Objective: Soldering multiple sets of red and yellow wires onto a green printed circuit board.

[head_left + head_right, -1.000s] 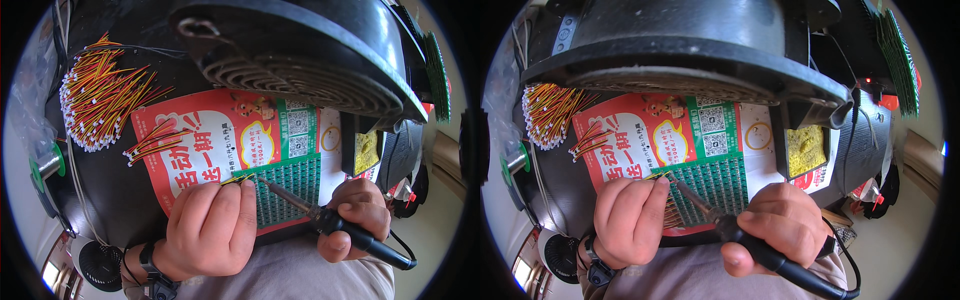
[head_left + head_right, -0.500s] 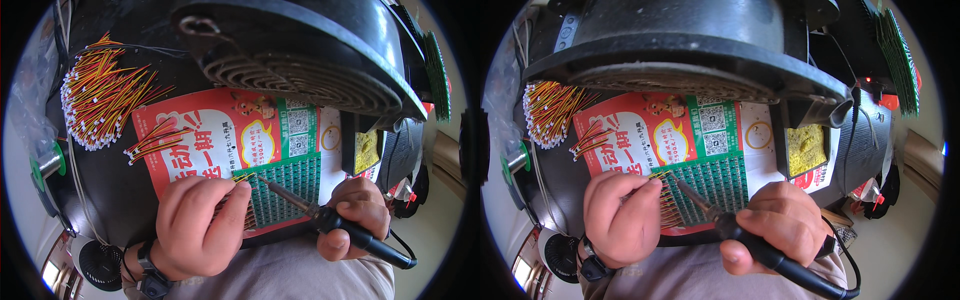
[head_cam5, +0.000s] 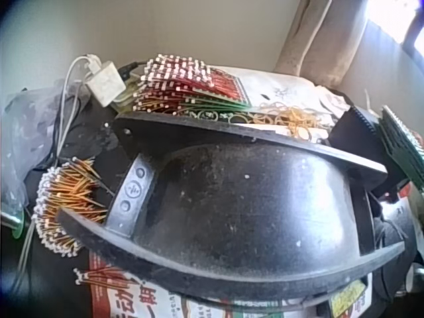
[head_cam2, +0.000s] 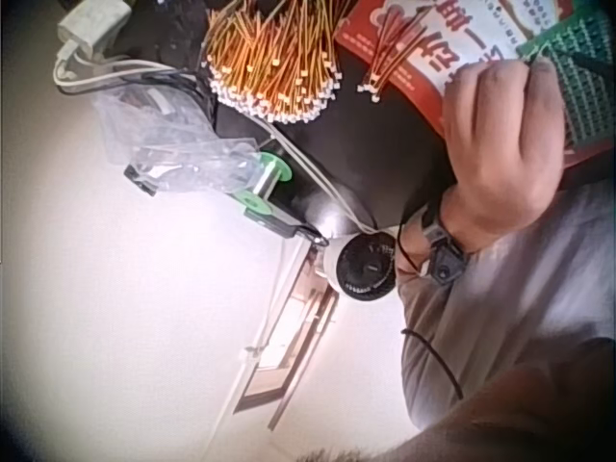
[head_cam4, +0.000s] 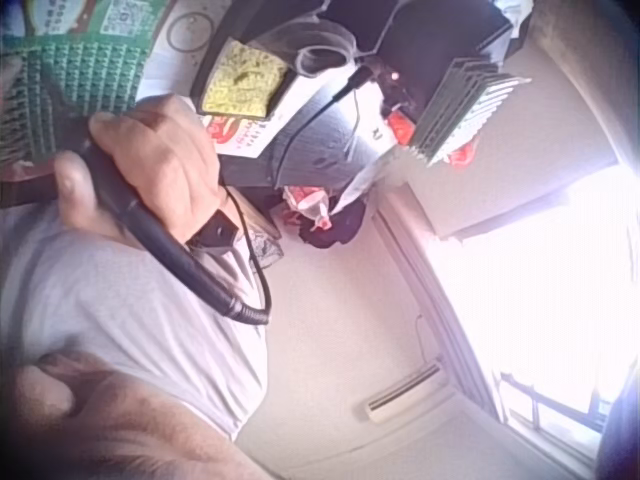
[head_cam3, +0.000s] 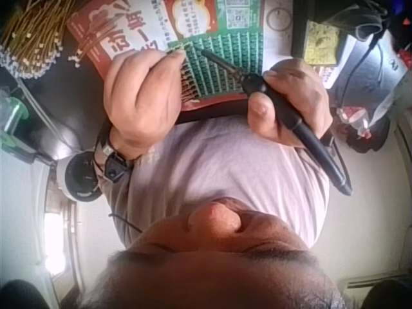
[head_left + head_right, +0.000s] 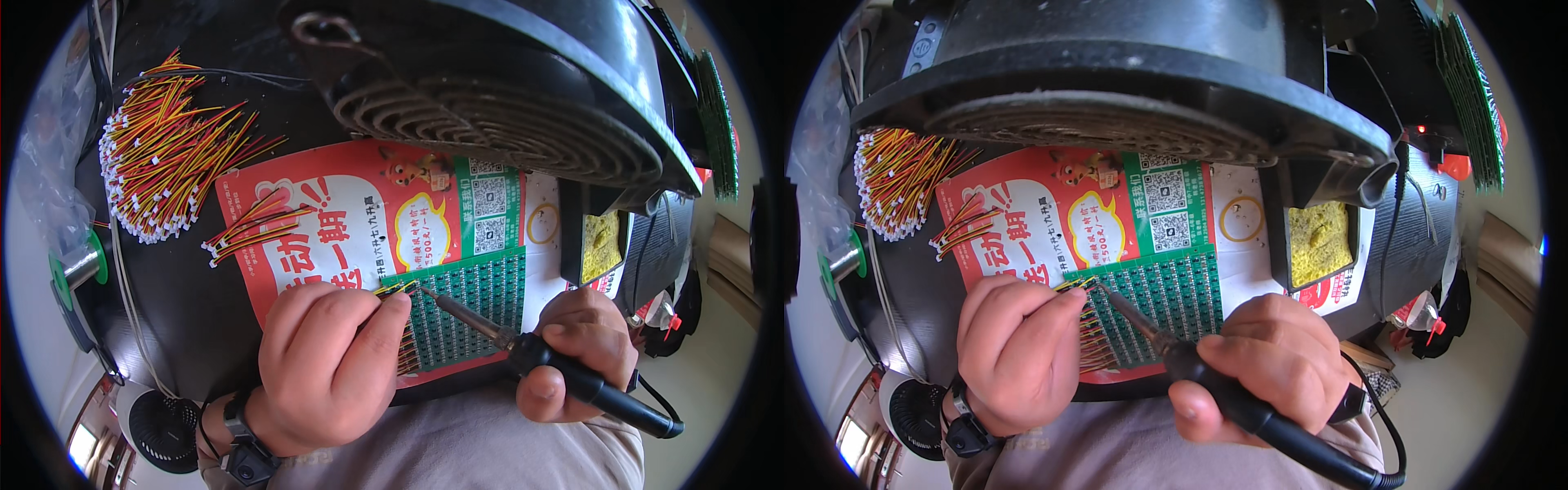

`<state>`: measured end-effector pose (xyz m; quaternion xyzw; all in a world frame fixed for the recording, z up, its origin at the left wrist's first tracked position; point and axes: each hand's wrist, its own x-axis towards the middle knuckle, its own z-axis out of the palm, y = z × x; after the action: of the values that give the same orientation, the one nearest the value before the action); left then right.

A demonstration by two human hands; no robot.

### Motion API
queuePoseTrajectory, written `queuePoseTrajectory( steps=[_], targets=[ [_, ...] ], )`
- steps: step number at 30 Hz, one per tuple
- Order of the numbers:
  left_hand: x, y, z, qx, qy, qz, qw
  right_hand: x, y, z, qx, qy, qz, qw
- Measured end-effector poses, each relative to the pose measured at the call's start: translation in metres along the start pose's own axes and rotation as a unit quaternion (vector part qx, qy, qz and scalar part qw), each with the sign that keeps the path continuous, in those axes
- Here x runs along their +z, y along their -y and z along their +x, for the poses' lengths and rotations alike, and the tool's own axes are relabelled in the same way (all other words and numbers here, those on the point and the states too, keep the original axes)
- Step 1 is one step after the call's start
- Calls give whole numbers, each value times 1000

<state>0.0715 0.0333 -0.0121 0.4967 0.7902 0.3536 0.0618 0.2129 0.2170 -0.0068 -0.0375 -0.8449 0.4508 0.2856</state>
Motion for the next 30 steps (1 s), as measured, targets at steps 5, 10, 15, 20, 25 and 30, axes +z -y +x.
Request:
queuePoseTrajectory(
  steps=[5, 10, 15, 20, 25, 30],
  targets=[
    [-1, 2, 1, 6, 6, -5, 1000, -1, 1, 3, 2, 9, -3, 1000],
    [-2, 3, 0, 10, 14, -3, 1000, 0, 1, 2, 6, 11, -1, 1000],
    [-2, 4, 0, 17, 16, 1, 1000, 0, 1, 2, 7, 10, -4, 1000],
    [-3, 3, 1, 15, 19, -1, 1000, -2, 1, 3, 8, 12, -3, 1000],
    [-2, 3, 0, 12, 18, 0, 1000, -2, 1, 4, 11, 20, 9, 1000],
    [-3, 2, 0, 10, 23, 2, 1000, -1, 1, 4, 5, 17, 8, 1000]
  ],
)
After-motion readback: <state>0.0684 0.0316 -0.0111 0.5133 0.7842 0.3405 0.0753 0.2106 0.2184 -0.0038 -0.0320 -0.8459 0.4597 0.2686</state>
